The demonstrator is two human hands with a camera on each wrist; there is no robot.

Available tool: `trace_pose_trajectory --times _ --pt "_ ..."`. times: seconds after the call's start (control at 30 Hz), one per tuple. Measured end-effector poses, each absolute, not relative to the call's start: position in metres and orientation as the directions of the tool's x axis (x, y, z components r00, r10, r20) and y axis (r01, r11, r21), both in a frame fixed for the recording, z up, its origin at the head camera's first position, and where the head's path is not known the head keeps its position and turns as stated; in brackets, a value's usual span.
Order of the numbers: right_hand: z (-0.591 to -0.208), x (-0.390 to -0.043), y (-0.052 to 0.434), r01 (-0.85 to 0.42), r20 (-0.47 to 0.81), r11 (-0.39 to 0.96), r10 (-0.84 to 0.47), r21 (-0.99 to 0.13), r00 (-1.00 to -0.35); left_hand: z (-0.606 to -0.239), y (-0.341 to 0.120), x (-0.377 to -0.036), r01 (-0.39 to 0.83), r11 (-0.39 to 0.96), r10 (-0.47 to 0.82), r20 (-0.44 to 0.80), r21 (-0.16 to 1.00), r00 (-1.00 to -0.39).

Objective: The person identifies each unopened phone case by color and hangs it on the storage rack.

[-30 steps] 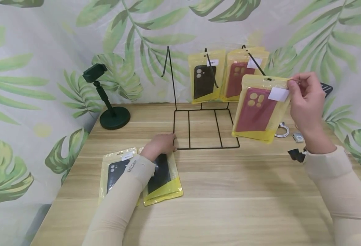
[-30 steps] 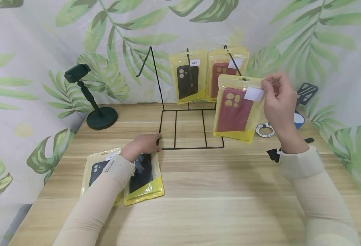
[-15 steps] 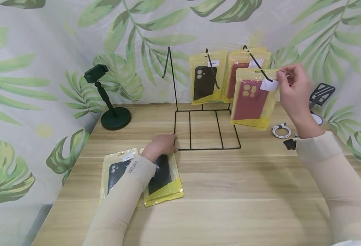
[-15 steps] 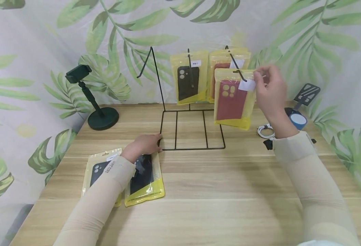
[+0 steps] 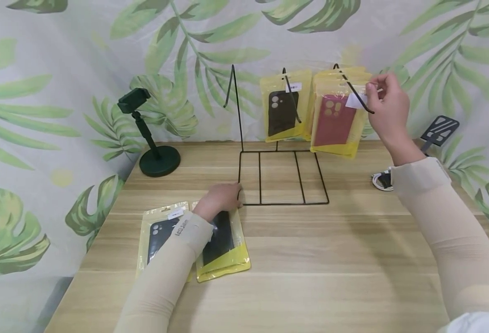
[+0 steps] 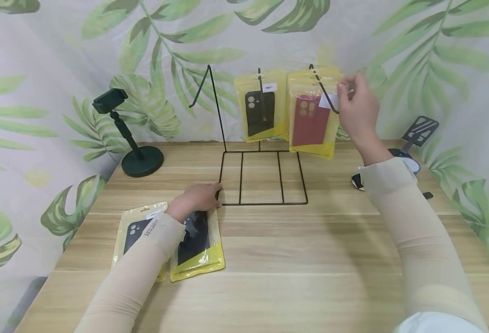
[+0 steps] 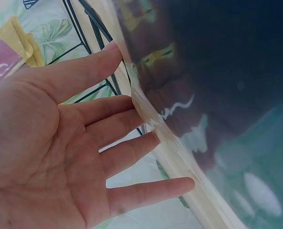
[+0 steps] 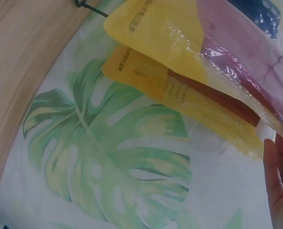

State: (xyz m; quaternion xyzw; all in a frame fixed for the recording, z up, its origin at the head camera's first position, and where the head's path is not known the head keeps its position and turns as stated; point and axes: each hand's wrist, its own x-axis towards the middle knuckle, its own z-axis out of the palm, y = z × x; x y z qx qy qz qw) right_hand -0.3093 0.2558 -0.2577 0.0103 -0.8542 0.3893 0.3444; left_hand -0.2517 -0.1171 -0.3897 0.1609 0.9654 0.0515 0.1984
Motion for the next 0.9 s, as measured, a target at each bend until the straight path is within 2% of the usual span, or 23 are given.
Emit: trace_pose_trajectory --times 0.23,0.5,0.77,0.9 --pt "-0.258 -0.323 0.255 -0.283 0.614 0.715 0.253 -0.639 -0.748 -0.39 -0.116 -0.252 0.288 0.942 0.332 -0.366 0.172 -0.869" --pt "-0.259 -0.325 0.258 -0.224 0.585 0.753 0.251 -0.619 -0.771 -0.389 -0.115 -0.251 0.292 0.944 0.329 -0.365 0.156 -0.871" --pt "-0.28 -0.302 0.267 -0.091 0.466 0.751 0.305 -0.654 -0.83 -0.39 -0.115 -0.253 0.273 0.946 0.32 -0.365 0.177 -0.874" --pt "-0.307 -0.278 0.27 -0.042 0.378 0.809 0.226 -0.586 -0.898 -0.39 -0.117 -0.253 0.279 0.945 0.324 -0.365 0.173 -0.873"
